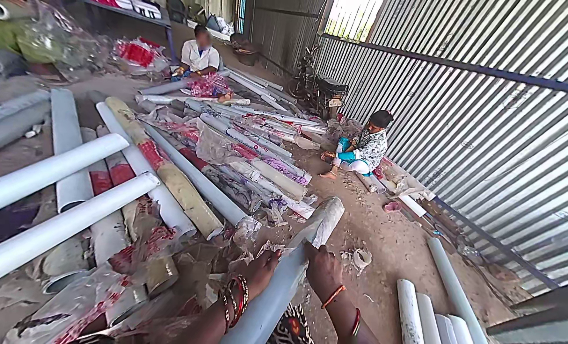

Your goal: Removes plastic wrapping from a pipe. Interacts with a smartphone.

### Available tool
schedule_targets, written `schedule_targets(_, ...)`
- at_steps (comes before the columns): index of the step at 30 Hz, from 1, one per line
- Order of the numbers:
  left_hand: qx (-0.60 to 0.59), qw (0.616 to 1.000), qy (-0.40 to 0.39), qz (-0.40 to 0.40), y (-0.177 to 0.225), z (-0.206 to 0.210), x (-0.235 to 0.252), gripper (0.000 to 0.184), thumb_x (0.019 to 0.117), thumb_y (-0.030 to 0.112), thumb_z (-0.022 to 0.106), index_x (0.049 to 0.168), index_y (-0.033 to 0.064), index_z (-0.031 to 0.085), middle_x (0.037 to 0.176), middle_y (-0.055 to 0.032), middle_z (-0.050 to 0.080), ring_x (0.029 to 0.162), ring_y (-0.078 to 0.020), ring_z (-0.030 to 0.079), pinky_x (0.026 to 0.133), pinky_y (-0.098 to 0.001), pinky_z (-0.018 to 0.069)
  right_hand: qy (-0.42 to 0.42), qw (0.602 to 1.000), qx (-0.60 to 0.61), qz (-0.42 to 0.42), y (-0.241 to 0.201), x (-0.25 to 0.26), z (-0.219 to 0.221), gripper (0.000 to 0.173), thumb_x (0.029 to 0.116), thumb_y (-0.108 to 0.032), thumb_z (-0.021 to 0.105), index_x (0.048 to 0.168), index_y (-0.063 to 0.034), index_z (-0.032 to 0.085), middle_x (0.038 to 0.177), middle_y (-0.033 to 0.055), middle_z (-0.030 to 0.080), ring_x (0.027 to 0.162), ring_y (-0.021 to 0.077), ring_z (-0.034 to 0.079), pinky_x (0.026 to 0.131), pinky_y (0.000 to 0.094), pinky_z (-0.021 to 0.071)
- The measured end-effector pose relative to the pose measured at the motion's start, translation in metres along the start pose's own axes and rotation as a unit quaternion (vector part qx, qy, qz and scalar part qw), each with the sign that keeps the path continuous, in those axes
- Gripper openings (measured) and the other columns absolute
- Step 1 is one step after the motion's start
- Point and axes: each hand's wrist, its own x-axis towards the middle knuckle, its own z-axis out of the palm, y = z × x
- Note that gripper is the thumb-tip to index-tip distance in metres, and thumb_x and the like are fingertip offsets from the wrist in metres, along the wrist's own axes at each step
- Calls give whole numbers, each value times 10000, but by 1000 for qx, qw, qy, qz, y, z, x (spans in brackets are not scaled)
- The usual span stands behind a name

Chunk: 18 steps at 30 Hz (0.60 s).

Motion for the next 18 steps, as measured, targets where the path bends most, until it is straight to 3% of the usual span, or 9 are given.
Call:
schedule_targets(3, 3, 1000, 0, -4, 0, -1, -1, 566, 1145, 381, 259, 1414, -43, 519, 1372, -296, 584, 1322, -403, 553, 1129, -546, 385, 21, 997, 56, -46, 17, 26, -16, 445, 1054, -196, 467, 1484, -270, 560, 1344, 197, 637, 1164, 409, 652, 938, 609, 510)
schedule_targets(5, -21, 1000, 13, 1, -2, -1, -1, 565, 1148, 356, 251, 1385, -72, 534, 1375, -309, 569, 1324, -405, 539, 1133, -541, 375, 4, 978, 151, -142, 47, 55, -29, 359, 1066, -190, 507, 1394, -149, 648, 1276, 170, 698, 1135, 332, 679, 984, 549, 503)
schedule_targets(7, -50, 998, 26, 3, -4, 1, 0, 567, 1150, 329, 247, 1368, -106, 537, 1384, -326, 552, 1340, -410, 519, 1144, -533, 358, -43, 944, 247, -213, 72, 73, -30, 314, 1063, -143, 521, 1323, -27, 653, 1052, 133, 683, 820, 167, 606, 770, 351, 501)
schedule_targets(8, -59, 998, 35, 5, -5, 1, 2, 563, 1151, 321, 247, 1345, -116, 543, 1362, -332, 559, 1323, -411, 527, 1132, -530, 368, -57, 938, 261, -221, 76, 74, -30, 316, 1064, -141, 514, 1322, -11, 642, 993, 124, 660, 751, 142, 568, 716, 325, 485)
schedule_targets(9, -68, 997, 41, 5, -6, 0, 3, 559, 1151, 318, 252, 1337, -117, 549, 1353, -331, 566, 1315, -409, 533, 1128, -528, 373, -57, 944, 240, -221, 76, 69, -33, 330, 1068, -156, 508, 1342, -24, 636, 1014, 139, 673, 774, 169, 590, 745, 356, 496)
schedule_targets(11, -81, 996, 40, -5, -7, 0, 3, 568, 1150, 331, 252, 1359, -111, 543, 1382, -327, 556, 1339, -408, 522, 1145, -528, 361, -23, 966, 160, -201, 72, 41, -36, 361, 1071, -190, 505, 1386, -71, 635, 1151, 199, 719, 1014, 324, 688, 942, 528, 502)
schedule_targets(12, -86, 995, 41, -9, -7, 0, 4, 571, 1150, 337, 250, 1354, -112, 539, 1381, -328, 552, 1338, -407, 519, 1143, -529, 359, 2, 975, 128, -183, 68, 24, -36, 369, 1071, -208, 500, 1393, -91, 637, 1182, 211, 720, 1088, 378, 688, 979, 587, 487)
schedule_targets(15, -84, 995, 45, -12, -11, 0, 7, 592, 1148, 352, 236, 1331, -115, 550, 1351, -330, 567, 1311, -407, 536, 1122, -533, 378, 42, 990, 71, -116, 55, -18, -32, 378, 1068, -246, 480, 1399, -169, 645, 1193, 208, 706, 1093, 408, 681, 924, 608, 506)
schedule_targets(18, -73, 996, 41, -9, -10, 1, 7, 586, 1148, 349, 242, 1336, -113, 550, 1346, -331, 567, 1309, -414, 533, 1122, -537, 374, -3, 998, 16, -53, 37, -34, -27, 399, 1088, -258, 444, 1461, -227, 582, 1274, 208, 659, 1127, 404, 662, 912, 579, 520)
